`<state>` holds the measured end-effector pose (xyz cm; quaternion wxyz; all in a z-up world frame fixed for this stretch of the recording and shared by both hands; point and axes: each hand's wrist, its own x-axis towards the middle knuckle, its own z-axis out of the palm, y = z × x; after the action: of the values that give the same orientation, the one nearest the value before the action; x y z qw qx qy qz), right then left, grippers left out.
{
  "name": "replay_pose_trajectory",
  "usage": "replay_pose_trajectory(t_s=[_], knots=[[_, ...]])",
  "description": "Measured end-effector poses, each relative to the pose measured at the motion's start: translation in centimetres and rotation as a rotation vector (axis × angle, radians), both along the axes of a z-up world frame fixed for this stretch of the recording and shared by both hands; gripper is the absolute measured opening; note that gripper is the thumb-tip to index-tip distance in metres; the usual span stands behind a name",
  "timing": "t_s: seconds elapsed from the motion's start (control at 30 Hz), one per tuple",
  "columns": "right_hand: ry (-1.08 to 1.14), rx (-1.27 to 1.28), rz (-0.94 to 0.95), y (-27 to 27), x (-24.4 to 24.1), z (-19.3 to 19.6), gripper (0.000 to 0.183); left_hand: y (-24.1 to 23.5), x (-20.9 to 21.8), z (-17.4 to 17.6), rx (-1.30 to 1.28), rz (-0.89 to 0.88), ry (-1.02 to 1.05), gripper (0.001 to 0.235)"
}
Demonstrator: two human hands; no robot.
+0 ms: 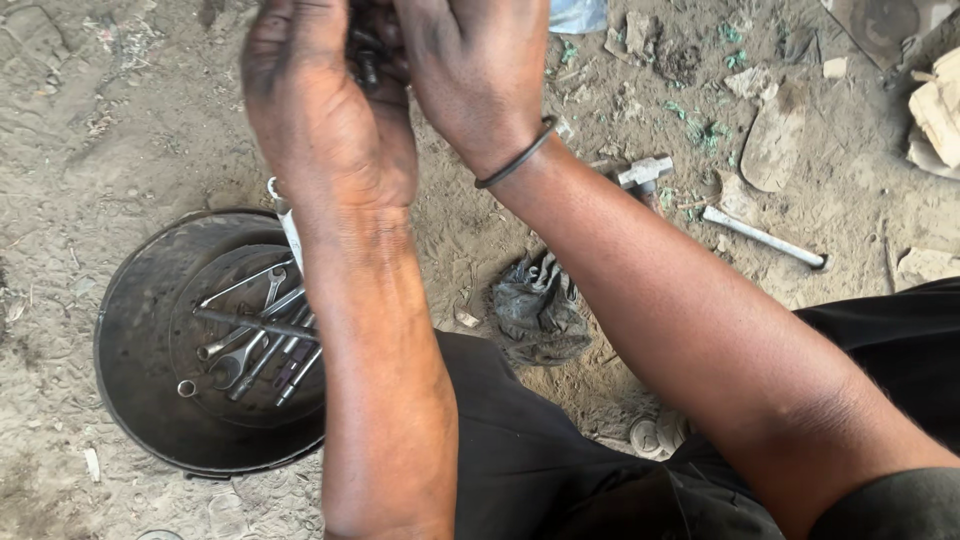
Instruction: The person cleans a circular metal part with a rag, then places it onto a larger mechanical assembly. They insert and tighten several bolts by hand to secure the part in place.
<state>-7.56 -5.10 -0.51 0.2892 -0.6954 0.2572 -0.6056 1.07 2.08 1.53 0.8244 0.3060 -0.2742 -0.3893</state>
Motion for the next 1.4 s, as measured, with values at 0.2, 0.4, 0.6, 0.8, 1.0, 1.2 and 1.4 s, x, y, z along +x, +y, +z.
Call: replay_pose_trajectory(t_s=[0.2,0.4,0.6,0.8,1.0,1.2,1.4], knots=[[-0.280,0.078,0.161,0.9,0.6,1.6,0.017,-0.7,-0.1,0.1,-0.082,-0.037,-0.018,0.025],[-0.167,0.073,0.056,1.4,0.4,2.7,0.010,-1.1,-0.4,0.8,-0.040,-0.027,0.038,0.027],[0.084,-0.028,-0.159,1.3,0.1,3.1,0.021,-1.2,-0.4,0.4,-0.024,0.005,0.032,0.029],[0.151,0.001,-0.163,1.2,0.1,3.6,0.024,-1.3,-0.4,0.7,0.050,0.022,0.049,0.027],[0.000,0.115,-0.169,2.1,0.4,4.1,0.025,-1.0,-0.6,1.3,0.076,0.013,0.113,0.024],[0.043,0.125,-0.165,2.4,0.1,4.7,0.021,-1.0,-0.7,1.6,0.026,0.009,0.088,0.027],[0.154,0.090,-0.187,1.5,-0.1,4.3,0.025,-1.1,-0.6,1.2,0.011,0.002,0.077,0.031]])
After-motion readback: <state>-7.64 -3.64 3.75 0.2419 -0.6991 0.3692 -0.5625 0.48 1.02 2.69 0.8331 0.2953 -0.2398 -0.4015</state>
